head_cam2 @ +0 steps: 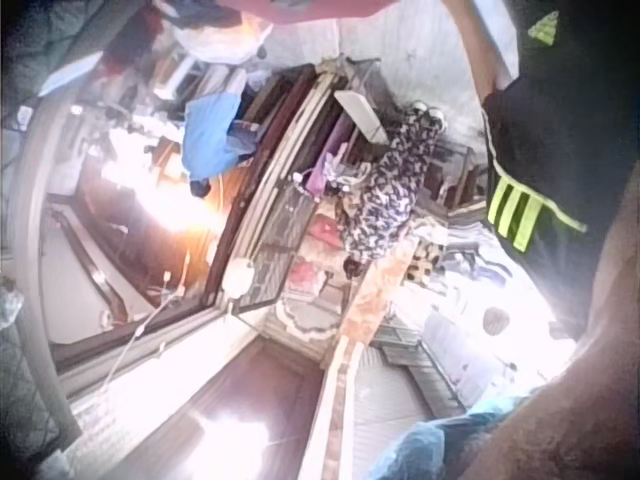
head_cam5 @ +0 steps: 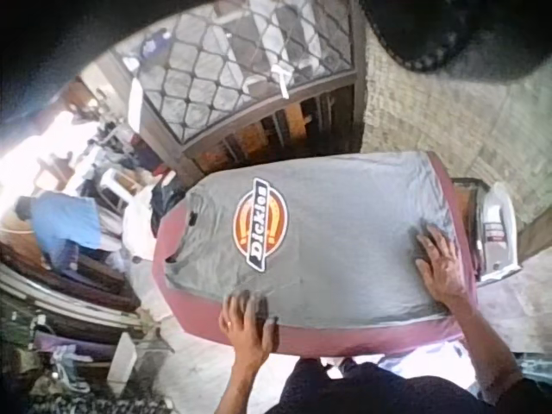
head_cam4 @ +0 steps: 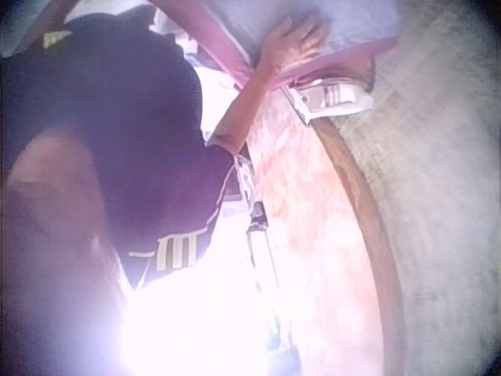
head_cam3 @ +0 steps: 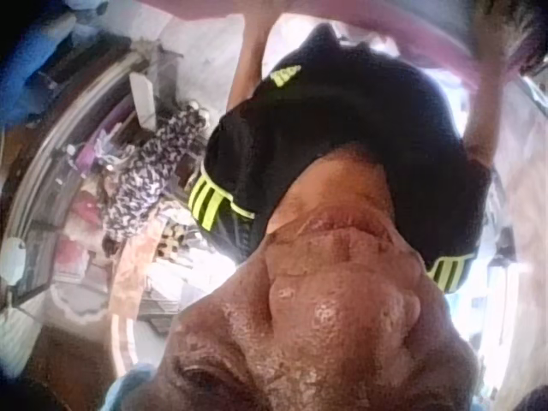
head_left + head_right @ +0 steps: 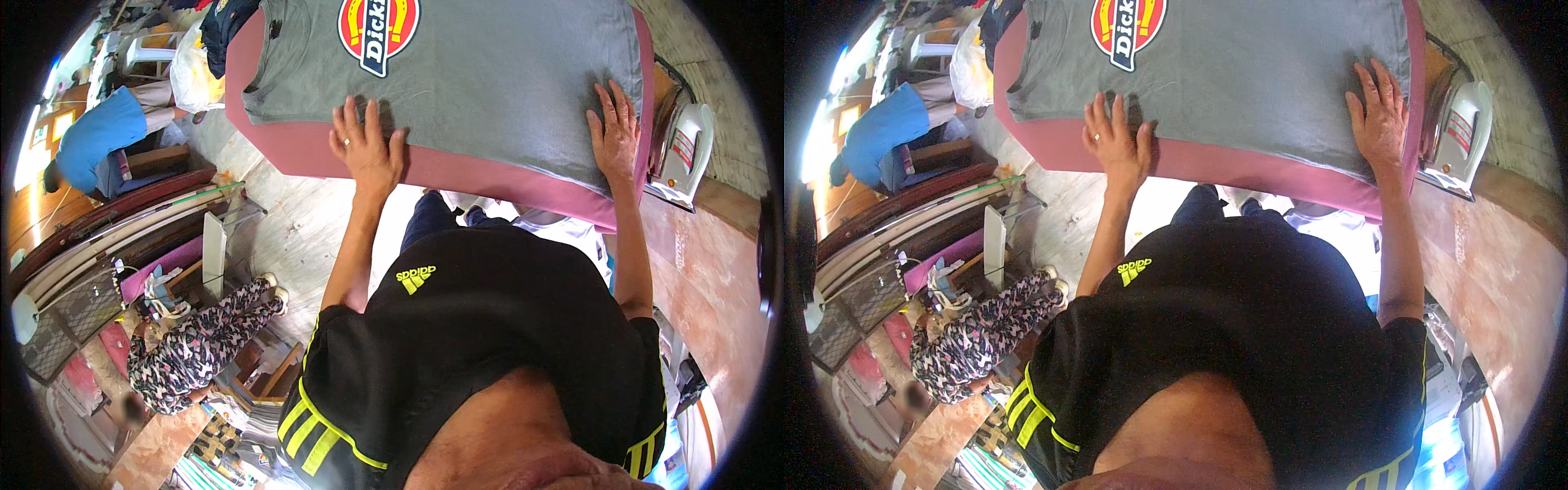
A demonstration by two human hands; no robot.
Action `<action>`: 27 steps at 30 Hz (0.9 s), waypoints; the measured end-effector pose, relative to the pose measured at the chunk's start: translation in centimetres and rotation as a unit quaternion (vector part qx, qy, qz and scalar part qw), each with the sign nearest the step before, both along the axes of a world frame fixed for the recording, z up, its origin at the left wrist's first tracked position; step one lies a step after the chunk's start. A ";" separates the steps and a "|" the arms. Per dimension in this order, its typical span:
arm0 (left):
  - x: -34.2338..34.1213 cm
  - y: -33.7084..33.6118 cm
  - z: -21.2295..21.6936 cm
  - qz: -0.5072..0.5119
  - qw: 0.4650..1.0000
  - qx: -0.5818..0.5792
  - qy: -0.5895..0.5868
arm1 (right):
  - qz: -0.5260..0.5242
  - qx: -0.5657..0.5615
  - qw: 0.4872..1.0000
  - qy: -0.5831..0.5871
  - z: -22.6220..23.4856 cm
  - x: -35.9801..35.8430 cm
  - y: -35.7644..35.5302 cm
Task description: The person irons a white Dickies t-shirt on a pink ironing board, smoothing the fabric and logo area. They then switch to a grey Dickies t-shirt, repeating the ironing process on the front and back. The person uses a white electric iron and handles the shirts by hand to adjust their position.
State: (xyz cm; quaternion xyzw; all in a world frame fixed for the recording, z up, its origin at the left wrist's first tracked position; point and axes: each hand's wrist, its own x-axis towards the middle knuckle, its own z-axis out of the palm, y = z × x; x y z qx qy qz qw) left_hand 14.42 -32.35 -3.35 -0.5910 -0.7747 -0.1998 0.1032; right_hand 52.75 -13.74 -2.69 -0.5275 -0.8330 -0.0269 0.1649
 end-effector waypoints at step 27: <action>-28.3 3.1 0.7 0.047 0.941 0.057 -0.330 | 0.386 -0.076 0.891 0.227 3.4 -32.4 -1.2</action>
